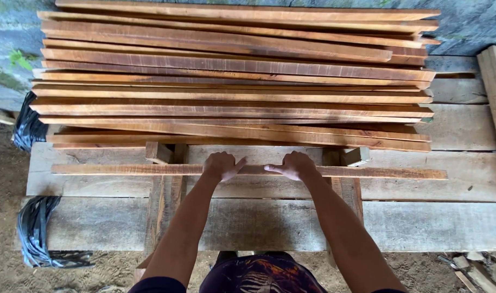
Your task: Bundling and sorting thin wooden strips on a workbench using ties.
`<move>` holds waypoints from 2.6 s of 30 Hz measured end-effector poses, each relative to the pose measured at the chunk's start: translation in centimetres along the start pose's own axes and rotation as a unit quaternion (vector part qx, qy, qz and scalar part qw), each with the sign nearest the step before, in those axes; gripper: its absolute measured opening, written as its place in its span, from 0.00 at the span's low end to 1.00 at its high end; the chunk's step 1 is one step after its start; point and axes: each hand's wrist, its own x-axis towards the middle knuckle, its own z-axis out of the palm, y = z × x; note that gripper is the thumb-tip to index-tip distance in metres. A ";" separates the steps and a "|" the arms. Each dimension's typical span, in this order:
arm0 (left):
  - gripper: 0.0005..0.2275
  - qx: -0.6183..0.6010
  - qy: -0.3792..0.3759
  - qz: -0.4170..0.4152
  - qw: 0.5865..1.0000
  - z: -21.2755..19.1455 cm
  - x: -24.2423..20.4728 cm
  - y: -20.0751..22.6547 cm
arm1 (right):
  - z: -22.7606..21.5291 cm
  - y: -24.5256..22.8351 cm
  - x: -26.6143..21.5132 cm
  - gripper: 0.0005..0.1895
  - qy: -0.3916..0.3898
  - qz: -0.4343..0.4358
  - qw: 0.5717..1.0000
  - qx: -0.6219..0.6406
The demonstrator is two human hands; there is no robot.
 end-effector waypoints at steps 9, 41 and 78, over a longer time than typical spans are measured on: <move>0.24 0.083 0.070 0.165 0.980 4.6 1.7 -2.8 | 5.2 3.6 2.3 0.26 0.157 -0.224 0.946 -0.173; 0.44 -0.128 0.065 -0.151 0.978 3.4 1.3 -9.3 | 1.2 9.0 0.0 0.43 0.085 0.037 0.995 0.036; 0.30 -0.156 0.191 -0.220 0.944 2.0 -0.2 -7.3 | 1.1 8.5 0.6 0.41 0.211 0.180 0.954 0.115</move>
